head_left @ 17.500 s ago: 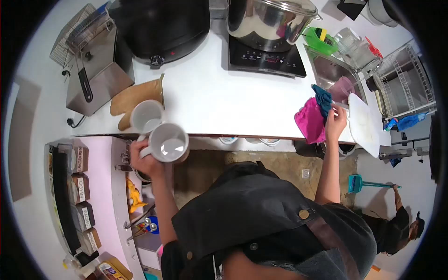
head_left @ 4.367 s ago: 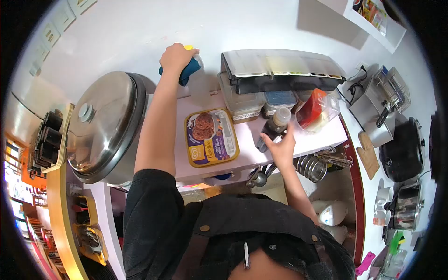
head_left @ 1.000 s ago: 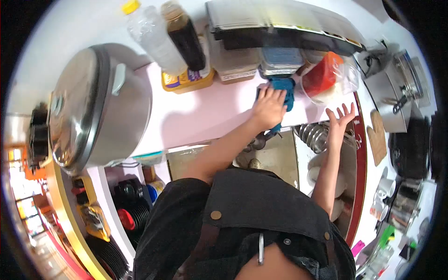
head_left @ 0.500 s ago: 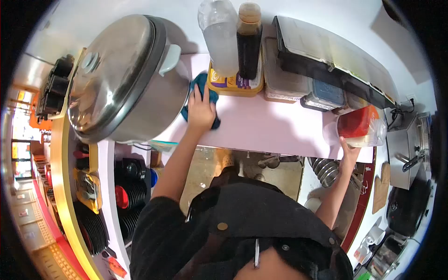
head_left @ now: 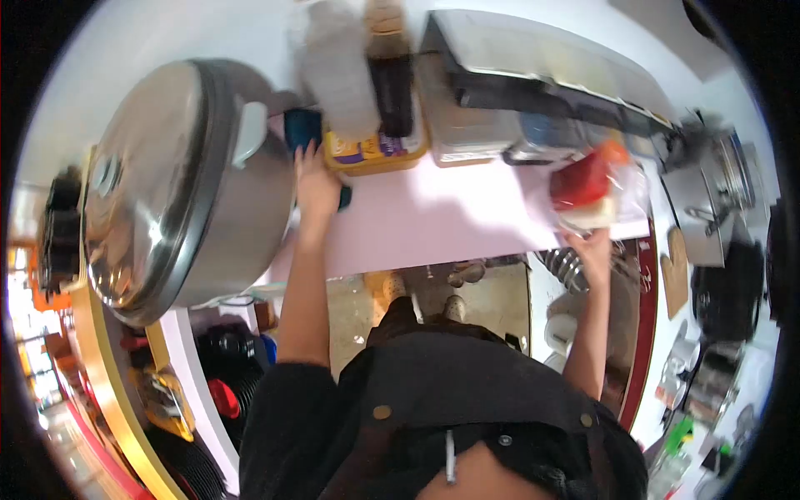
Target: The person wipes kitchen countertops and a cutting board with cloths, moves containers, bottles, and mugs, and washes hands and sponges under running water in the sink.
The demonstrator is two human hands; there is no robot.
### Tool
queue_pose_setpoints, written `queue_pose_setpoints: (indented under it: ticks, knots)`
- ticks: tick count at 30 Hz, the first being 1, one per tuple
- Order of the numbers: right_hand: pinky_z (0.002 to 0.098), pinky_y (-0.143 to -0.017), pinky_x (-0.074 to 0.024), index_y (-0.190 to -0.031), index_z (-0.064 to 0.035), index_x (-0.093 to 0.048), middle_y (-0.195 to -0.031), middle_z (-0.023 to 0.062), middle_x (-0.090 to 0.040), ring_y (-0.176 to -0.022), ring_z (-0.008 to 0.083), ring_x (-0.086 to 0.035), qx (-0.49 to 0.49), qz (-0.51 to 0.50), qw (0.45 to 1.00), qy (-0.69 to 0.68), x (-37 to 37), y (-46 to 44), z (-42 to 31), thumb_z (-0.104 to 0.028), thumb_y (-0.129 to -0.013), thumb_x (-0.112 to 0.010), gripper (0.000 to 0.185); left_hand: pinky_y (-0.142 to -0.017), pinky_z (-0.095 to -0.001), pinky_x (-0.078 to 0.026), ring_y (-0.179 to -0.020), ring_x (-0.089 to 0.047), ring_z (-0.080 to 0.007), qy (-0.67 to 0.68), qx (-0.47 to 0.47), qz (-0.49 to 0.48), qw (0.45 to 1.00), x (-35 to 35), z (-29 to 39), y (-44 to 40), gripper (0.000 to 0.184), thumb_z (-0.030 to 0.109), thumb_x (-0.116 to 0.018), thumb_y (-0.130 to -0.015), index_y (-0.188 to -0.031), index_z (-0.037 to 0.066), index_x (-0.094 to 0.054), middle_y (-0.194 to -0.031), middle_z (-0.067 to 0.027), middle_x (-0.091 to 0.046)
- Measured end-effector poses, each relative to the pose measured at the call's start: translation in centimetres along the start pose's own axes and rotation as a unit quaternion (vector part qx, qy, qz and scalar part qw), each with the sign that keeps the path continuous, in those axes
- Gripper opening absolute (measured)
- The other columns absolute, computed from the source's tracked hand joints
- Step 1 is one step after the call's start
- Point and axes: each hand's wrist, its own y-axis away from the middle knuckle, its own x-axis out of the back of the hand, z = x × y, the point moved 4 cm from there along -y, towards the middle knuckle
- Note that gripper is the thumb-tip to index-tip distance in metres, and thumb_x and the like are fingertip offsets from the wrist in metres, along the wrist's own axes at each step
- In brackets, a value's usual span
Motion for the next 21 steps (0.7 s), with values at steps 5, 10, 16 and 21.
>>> queue_pose_setpoints:
  ticks: [5,10,16,21]
  knots:
    - [0.0367,-0.099,-0.0417,-0.13,0.0028,-0.036,-0.124,0.0171,-0.049,-0.113,0.0261,-0.051,0.061,-0.099,0.992,0.04,-6.9,1.5,-1.9,-0.016,-0.058,-0.084,0.088,-0.089,-0.046,-0.039,-0.095,-0.052,-0.0365,0.036,0.03,-0.013,0.999,6.5,5.4,10.5,0.026,-0.001,-0.054,-0.066,-0.09,0.005,-0.061,-0.098,-0.0151,-0.06]
    - [0.0421,-0.105,-0.032,-0.134,0.0035,-0.031,-0.131,0.0227,-0.04,-0.124,0.0336,-0.04,0.176,-0.12,0.977,0.029,-16.3,4.2,-6.4,-0.027,-0.056,-0.085,0.1,-0.079,-0.0386,-0.045,-0.083,-0.058,-0.0335,0.232,0.04,-0.16,0.959,11.1,8.0,15.7,0.021,-0.002,-0.052,-0.065,-0.083,0.004,-0.062,-0.084,-0.0149,-0.062]
    - [0.0437,-0.103,-0.0347,-0.136,0.0045,-0.026,-0.128,0.026,-0.039,-0.12,0.0395,-0.041,0.18,-0.208,0.961,-0.025,-26.3,7.2,-9.2,-0.026,-0.062,-0.081,0.097,-0.075,-0.0349,-0.047,-0.08,-0.062,-0.031,0.345,0.065,-0.301,0.887,12.4,10.5,14.4,0.024,0.004,-0.056,-0.065,-0.088,0.001,-0.064,-0.083,-0.0169,-0.062]
    - [0.0439,-0.101,-0.0362,-0.136,0.002,-0.029,-0.127,0.0253,-0.041,-0.119,0.0379,-0.042,0.24,-0.106,0.963,-0.054,-22.7,5.4,-9.4,-0.02,-0.071,-0.073,0.083,-0.078,-0.037,-0.047,-0.086,-0.06,-0.0334,0.351,-0.035,-0.163,0.922,12.0,15.9,10.7,0.032,0.0,-0.053,-0.065,-0.095,0.003,-0.065,-0.093,-0.0169,-0.063]
